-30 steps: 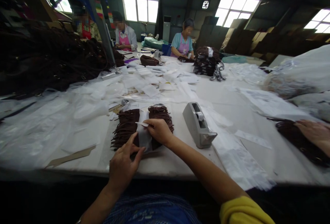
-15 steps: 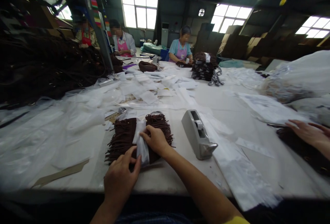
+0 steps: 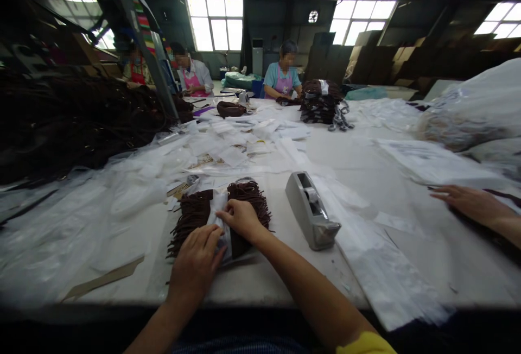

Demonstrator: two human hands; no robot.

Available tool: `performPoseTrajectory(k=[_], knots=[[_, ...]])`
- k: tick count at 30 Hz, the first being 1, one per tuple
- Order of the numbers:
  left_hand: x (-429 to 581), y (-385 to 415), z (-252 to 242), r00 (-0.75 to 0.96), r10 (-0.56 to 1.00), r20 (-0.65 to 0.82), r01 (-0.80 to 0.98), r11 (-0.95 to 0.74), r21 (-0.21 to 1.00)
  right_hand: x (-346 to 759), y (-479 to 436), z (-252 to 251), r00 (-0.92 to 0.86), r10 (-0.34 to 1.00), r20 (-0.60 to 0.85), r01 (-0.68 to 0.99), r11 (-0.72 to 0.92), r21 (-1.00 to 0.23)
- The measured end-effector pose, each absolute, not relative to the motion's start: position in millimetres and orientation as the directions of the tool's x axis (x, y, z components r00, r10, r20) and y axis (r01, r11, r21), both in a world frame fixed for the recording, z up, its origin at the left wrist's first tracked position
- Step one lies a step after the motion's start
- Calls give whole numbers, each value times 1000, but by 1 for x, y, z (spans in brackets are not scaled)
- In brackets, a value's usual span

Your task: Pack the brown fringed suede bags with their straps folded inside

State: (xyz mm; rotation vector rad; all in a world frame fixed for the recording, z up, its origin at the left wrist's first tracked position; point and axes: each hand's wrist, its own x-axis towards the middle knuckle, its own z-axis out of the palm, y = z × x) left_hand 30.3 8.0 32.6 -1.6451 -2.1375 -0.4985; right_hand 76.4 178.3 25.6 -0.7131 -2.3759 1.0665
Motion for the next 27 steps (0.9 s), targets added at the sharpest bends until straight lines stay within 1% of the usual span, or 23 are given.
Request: performPoseTrajectory(k=[3, 5, 7, 10, 14, 16, 18, 20, 22, 24, 25, 26, 27], knots=[[22, 16, 30, -66, 892, 447, 992, 106, -66, 74, 182, 25, -780, 617, 101, 296, 506, -811], [17, 19, 24, -26, 911, 412, 990, 81, -116, 72, 185, 25, -786, 615, 60, 311, 477, -822], [14, 22, 18, -20, 919, 395, 986, 83, -144, 70, 187, 26, -780, 623, 57, 323, 478, -817], [12, 23, 9, -33, 926, 375, 984, 96, -151, 65, 188, 28, -753, 650, 107, 331, 513, -792], [10, 22, 6, -79, 931, 355, 987, 122, -101, 65, 183, 40, -723, 669, 174, 334, 559, -759], [9, 22, 7, -83, 935, 345, 991, 114, -69, 80, 180, 52, -708, 667, 232, 324, 599, -732], [8, 22, 9, -71, 940, 333, 995, 91, -44, 111, 181, 65, -665, 667, 334, 335, 667, -665], [6, 21, 9, -59, 942, 330, 997, 72, -26, 158, 190, 77, -574, 674, 466, 394, 725, -565], [4, 21, 7, -48, 937, 346, 998, 55, -13, 212, 202, 84, -441, 673, 594, 484, 735, -475], [1, 22, 3, -30, 927, 373, 1000, 31, 3, 262, 214, 86, -324, 701, 635, 607, 669, -429], [-1, 22, 0, -21, 923, 384, 1000, 18, 12, 282, 219, 85, -282, 746, 603, 663, 606, -439], [-2, 23, -2, -13, 921, 390, 1000, 6, 20, 299, 223, 82, -251, 805, 537, 703, 533, -470], [-3, 23, -5, -9, 919, 393, 1000, -2, 27, 311, 227, 79, -235, 866, 441, 722, 460, -518]])
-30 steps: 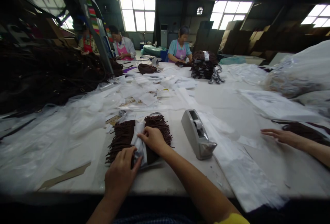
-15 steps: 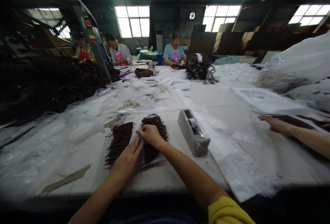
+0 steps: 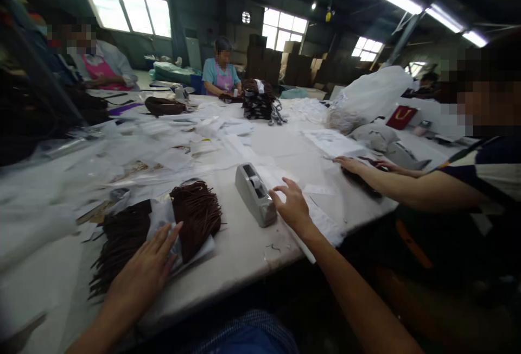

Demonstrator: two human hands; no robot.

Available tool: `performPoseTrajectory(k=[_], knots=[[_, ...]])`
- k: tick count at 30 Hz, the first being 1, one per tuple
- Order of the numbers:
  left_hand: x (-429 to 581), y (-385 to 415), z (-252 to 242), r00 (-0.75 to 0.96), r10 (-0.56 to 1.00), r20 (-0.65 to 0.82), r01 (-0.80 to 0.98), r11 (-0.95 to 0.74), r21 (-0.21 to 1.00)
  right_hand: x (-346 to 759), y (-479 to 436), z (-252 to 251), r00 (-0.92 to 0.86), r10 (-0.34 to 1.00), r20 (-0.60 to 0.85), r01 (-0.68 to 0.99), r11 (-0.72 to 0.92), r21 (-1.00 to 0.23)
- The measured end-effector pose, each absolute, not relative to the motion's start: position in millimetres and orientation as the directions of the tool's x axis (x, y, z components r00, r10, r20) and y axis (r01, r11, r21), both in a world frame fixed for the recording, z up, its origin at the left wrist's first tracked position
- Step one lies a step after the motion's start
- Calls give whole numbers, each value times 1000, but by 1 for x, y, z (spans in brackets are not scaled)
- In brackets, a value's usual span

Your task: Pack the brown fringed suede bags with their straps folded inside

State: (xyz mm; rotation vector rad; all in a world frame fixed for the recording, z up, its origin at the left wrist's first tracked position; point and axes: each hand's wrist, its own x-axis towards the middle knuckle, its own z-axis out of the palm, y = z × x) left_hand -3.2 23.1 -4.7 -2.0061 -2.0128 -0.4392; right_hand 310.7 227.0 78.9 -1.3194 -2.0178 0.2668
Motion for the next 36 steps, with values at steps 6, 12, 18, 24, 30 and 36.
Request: performPoseTrajectory(k=[6, 12, 18, 24, 30, 36], knots=[[-5, 23, -9, -3, 919, 395, 1000, -8, 26, 313, 236, 63, -267, 963, -24, 371, 79, -925], [-5, 23, -5, 16, 918, 396, 1000, -24, 17, 306, 223, 81, -218, 973, -72, 61, -60, -996], [-5, 23, -4, 6, 924, 381, 998, -27, 50, 323, 182, 80, -98, 990, -97, -26, -100, -995], [-8, 25, -7, 22, 931, 365, 999, -34, 26, 325, 177, 36, -47, 965, -256, -22, -257, -966], [-11, 25, -9, 50, 920, 388, 998, -64, 23, 342, 175, 48, -63, 997, 38, 385, 60, -921], [-5, 23, -5, 1, 929, 370, 997, -28, 69, 333, 170, 112, -687, 691, 226, 587, 710, -388]])
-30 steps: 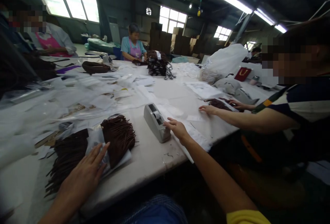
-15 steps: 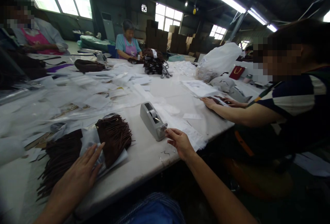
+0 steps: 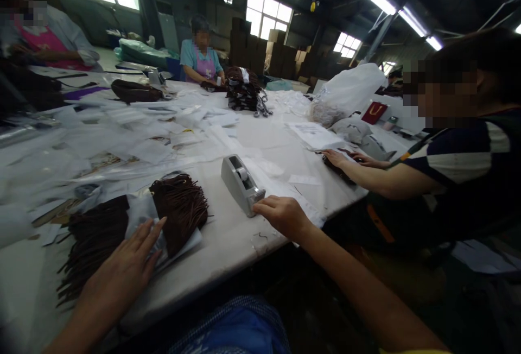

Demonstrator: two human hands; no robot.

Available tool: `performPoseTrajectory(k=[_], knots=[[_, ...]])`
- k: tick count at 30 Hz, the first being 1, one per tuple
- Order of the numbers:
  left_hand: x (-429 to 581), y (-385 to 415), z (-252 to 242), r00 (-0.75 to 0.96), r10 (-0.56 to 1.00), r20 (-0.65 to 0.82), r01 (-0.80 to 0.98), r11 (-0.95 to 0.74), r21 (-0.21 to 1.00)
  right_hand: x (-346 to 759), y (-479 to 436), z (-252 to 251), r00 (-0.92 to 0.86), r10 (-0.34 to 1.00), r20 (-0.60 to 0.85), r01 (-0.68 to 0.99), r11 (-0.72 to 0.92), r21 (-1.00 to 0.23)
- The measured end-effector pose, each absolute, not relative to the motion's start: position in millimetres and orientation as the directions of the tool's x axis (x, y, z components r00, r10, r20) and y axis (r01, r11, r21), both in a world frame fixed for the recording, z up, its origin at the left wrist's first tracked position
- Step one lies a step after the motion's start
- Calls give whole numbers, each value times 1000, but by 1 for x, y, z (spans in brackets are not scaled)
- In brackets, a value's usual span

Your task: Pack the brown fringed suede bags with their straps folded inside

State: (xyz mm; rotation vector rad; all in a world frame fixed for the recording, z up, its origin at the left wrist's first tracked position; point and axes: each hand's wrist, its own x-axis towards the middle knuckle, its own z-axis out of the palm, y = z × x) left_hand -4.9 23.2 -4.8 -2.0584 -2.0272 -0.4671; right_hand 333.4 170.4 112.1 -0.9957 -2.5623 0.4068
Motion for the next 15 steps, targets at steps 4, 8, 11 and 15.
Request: performPoseTrajectory(k=[4, 8, 11, 15], knots=[[3, 20, 4, -59, 930, 362, 997, 34, 74, 270, 186, 147, -910, 392, 135, 326, 878, -351], [9, 21, 14, -107, 944, 313, 994, 94, 56, 184, 200, 156, -992, 60, 109, 31, 967, -252], [11, 21, 15, -129, 948, 292, 992, 121, 45, 123, 209, 152, -990, -142, 24, -143, 983, -111], [13, 21, 8, -147, 935, 324, 989, 136, 56, 57, 221, 142, -964, -249, -96, -247, 968, -36]])
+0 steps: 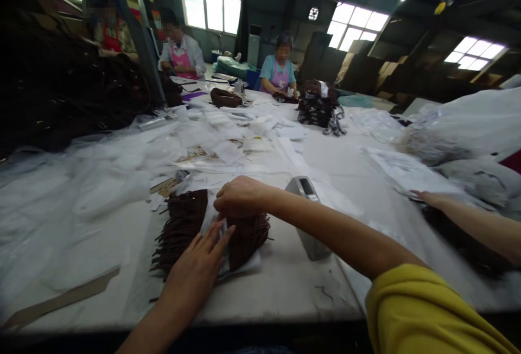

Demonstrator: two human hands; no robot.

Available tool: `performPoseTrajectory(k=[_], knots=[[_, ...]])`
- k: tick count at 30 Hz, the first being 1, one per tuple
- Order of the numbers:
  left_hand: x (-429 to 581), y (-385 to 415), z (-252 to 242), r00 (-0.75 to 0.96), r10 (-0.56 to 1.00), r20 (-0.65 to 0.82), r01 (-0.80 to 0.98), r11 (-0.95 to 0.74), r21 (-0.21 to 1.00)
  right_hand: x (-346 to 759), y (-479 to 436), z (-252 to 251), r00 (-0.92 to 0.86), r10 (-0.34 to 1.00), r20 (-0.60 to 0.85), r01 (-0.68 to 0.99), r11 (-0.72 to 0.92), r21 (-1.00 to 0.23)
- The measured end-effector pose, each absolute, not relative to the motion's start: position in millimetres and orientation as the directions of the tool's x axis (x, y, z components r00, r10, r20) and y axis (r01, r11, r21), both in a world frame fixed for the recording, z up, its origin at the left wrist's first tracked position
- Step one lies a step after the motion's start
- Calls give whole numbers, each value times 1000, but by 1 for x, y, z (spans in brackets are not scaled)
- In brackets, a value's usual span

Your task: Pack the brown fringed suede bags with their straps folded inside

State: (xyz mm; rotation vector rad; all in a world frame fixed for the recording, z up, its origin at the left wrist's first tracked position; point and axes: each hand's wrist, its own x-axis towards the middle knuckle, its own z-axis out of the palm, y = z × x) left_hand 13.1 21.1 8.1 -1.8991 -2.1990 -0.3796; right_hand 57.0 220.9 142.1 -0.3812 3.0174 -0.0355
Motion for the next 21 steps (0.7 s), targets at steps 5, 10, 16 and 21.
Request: performPoseTrajectory(k=[5, 10, 16, 21], knots=[[12, 20, 2, -135, 929, 344, 991, 121, 61, 3, 233, 128, -948, -286, -136, -276, 957, -92], [11, 19, 3, -127, 934, 335, 992, 116, 53, -26, 242, 121, -932, -308, -191, -298, 951, -78], [12, 19, 3, -137, 940, 312, 990, 125, 61, -52, 274, 106, -929, -259, -266, -193, 949, -250], [13, 20, 5, -134, 939, 318, 991, 123, 54, -34, 286, 102, -998, 67, 0, 64, 963, -260]])
